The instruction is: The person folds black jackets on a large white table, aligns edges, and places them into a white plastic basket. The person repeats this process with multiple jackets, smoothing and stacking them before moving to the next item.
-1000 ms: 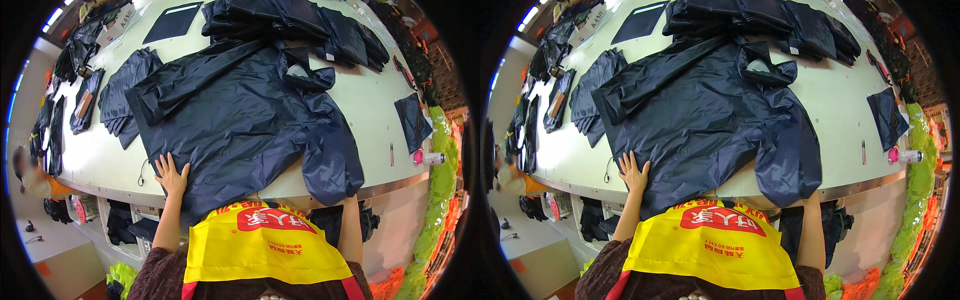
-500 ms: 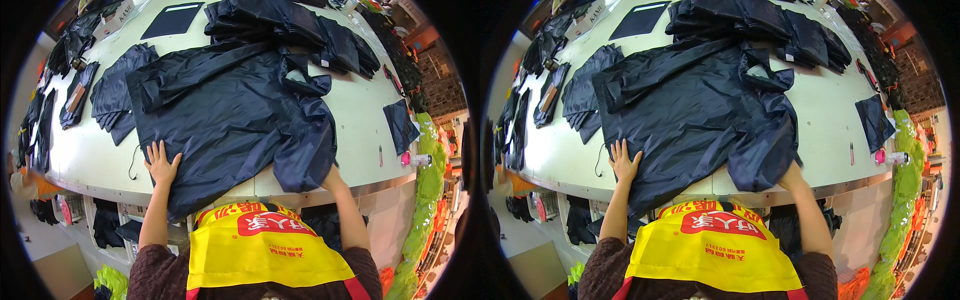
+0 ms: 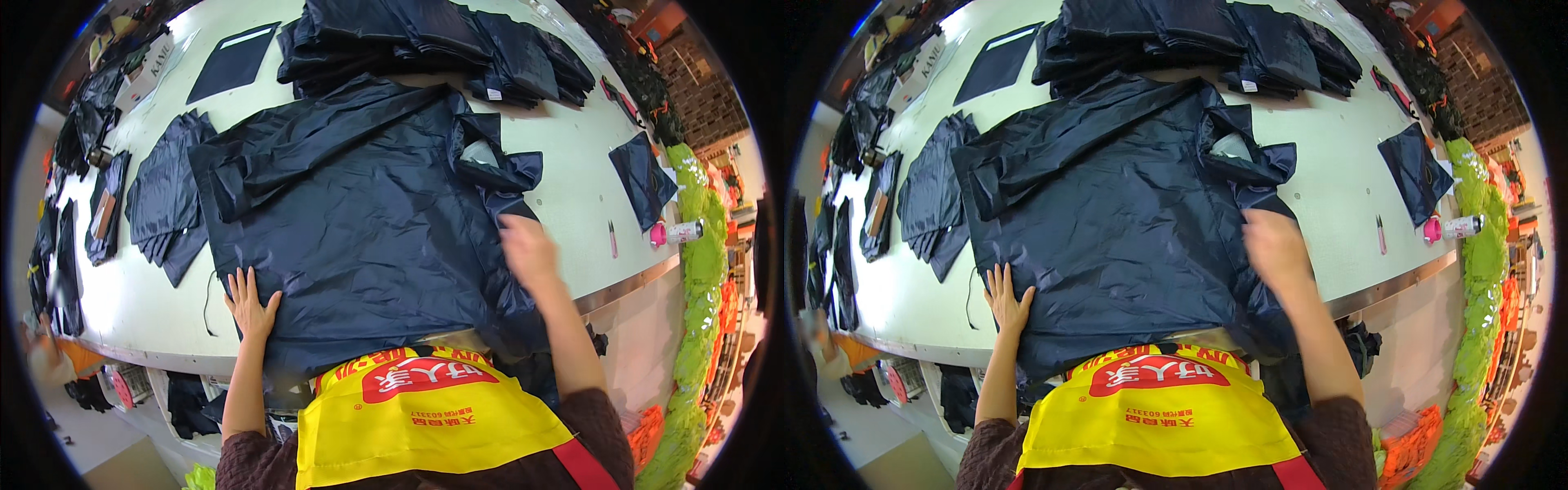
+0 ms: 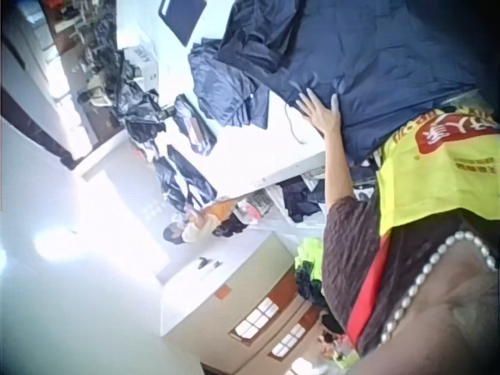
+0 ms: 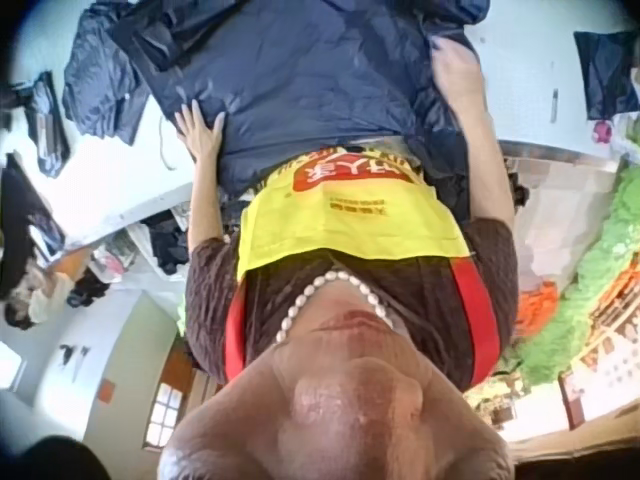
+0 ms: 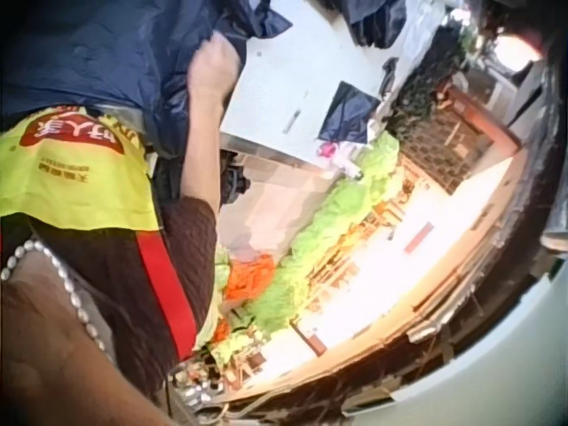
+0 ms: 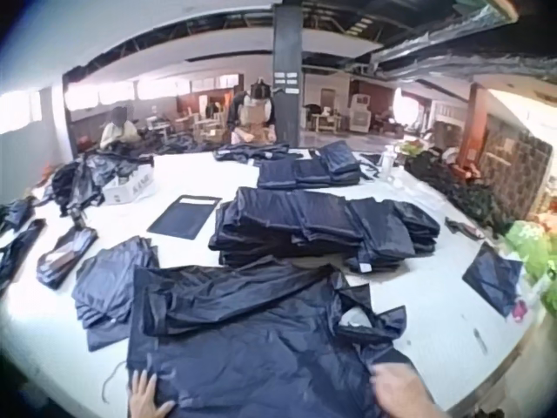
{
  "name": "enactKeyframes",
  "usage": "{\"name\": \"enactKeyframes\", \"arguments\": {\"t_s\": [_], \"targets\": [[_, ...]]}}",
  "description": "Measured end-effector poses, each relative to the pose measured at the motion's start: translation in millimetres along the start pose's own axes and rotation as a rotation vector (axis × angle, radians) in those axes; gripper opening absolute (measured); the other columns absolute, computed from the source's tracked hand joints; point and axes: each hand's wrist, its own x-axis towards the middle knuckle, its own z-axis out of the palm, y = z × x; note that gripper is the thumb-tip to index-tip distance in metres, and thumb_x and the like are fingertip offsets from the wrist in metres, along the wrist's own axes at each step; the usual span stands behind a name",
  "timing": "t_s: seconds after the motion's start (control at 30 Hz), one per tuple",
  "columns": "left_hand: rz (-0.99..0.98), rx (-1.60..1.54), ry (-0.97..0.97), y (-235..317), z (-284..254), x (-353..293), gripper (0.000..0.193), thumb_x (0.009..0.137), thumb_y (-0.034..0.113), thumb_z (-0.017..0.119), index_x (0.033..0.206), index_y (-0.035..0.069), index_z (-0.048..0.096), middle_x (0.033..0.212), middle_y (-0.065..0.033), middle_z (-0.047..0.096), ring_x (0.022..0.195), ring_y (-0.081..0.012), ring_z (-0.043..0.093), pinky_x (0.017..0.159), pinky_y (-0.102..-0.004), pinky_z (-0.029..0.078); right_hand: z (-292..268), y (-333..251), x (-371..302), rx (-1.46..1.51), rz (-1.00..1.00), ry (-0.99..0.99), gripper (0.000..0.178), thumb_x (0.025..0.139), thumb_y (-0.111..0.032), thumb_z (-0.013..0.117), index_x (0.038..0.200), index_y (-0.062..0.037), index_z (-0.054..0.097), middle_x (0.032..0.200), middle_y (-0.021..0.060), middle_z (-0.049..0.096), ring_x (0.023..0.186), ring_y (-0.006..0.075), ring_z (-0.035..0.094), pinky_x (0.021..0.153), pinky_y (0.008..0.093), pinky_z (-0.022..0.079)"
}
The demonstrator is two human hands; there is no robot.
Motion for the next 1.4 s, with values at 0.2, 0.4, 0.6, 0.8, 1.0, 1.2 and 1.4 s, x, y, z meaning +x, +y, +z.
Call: {"name": "enactKeyframes", "arguments": {"t_s": [0.2, 0.4, 0.6, 0.8, 1.0, 1.2, 1.4], "targets": [[-0.023, 0.0, -0.013, -17, -1, 6, 0.078, 0.08, 0.05, 0.056, 0.141, 0.01, 0.029, 0.148, -0.0136, 0.025, 0.138, -0.0327, 0.016, 0.108, -0.0528, 0.011, 58, 51, 59, -0.485, -0.29, -0.15, 0.044, 0.074, -0.037, 0.066, 0.11, -0.0125, 0.057, 0.123, 0.0042, 0.048, 0.12, 0.0284, 0.04, 0.094, 0.0616, 0.027], [-0.043, 0.058, -0.031, 0, 4, 26, 0.08, 0.082, 0.051, 0.054, 0.142, 0.007, 0.025, 0.148, -0.0149, 0.022, 0.138, -0.0332, 0.014, 0.109, -0.0521, 0.01, 35, 181, 85, -0.774, 0.296, -0.062, 0.057, 0.087, -0.033, 0.053, 0.138, -0.014, 0.034, 0.142, 0.019, 0.031, 0.131, 0.0391, 0.027, 0.099, 0.0637, 0.021], [0.022, 0.009, -0.084, 10, -11, -24, 0.08, 0.081, 0.048, 0.057, 0.142, 0.007, 0.025, 0.149, -0.0183, 0.019, 0.138, -0.0343, 0.014, 0.109, -0.0519, 0.01, 35, 54, -11, -0.458, 0.181, -0.132, 0.067, 0.084, -0.045, 0.054, 0.138, -0.0117, 0.034, 0.143, 0.02, 0.028, 0.132, 0.0405, 0.026, 0.098, 0.0665, 0.02], [0.047, -0.09, -0.027, 12, -4, -31, 0.08, 0.079, 0.046, 0.06, 0.142, 0.009, 0.028, 0.148, -0.0185, 0.02, 0.138, -0.0344, 0.016, 0.109, -0.0488, 0.012, 65, 94, -83, -0.452, 0.552, -0.222, 0.073, 0.087, -0.055, 0.044, 0.14, -0.0062, 0.03, 0.145, 0.022, 0.025, 0.135, 0.038, 0.021, 0.101, 0.0651, 0.016], [0.561, 0.019, -0.275, 56, -17, -94, 0.085, 0.071, 0.062, 0.06, 0.136, 0.012, 0.039, 0.145, -0.0172, 0.027, 0.137, -0.0337, 0.018, 0.106, -0.059, 0.005, 67, 33, -138, -0.389, 0.267, -0.181, 0.072, 0.083, -0.055, 0.05, 0.137, -0.0089, 0.036, 0.143, 0.0195, 0.029, 0.133, 0.0412, 0.024, 0.098, 0.0657, 0.019], [0.643, -0.213, -0.185, 61, -26, -83, 0.092, 0.069, 0.065, 0.061, 0.138, 0.01, 0.035, 0.145, -0.0216, 0.022, 0.136, -0.0356, 0.019, 0.105, -0.0592, 0.009, 32, 45, -163, 0.643, 0.583, 0.294, 0.042, 0.088, -0.017, 0.055, 0.125, 0.0016, 0.048, 0.13, 0.0156, 0.049, 0.117, 0.0249, 0.048, 0.098, 0.0305, 0.035], [1.114, -0.513, -0.311, 204, -8, -64, 0.075, 0.08, 0.053, 0.056, 0.137, 0.008, 0.036, 0.142, -0.0157, 0.034, 0.135, -0.03, 0.027, 0.106, -0.0563, 0.015, 92, 46, -319, 1.181, 1.619, 0.597, 0.041, 0.089, -0.035, 0.044, 0.104, 0.0021, 0.053, 0.098, 0.0159, 0.059, 0.088, 0.0312, 0.057, 0.081, 0.0429, 0.047]]}}
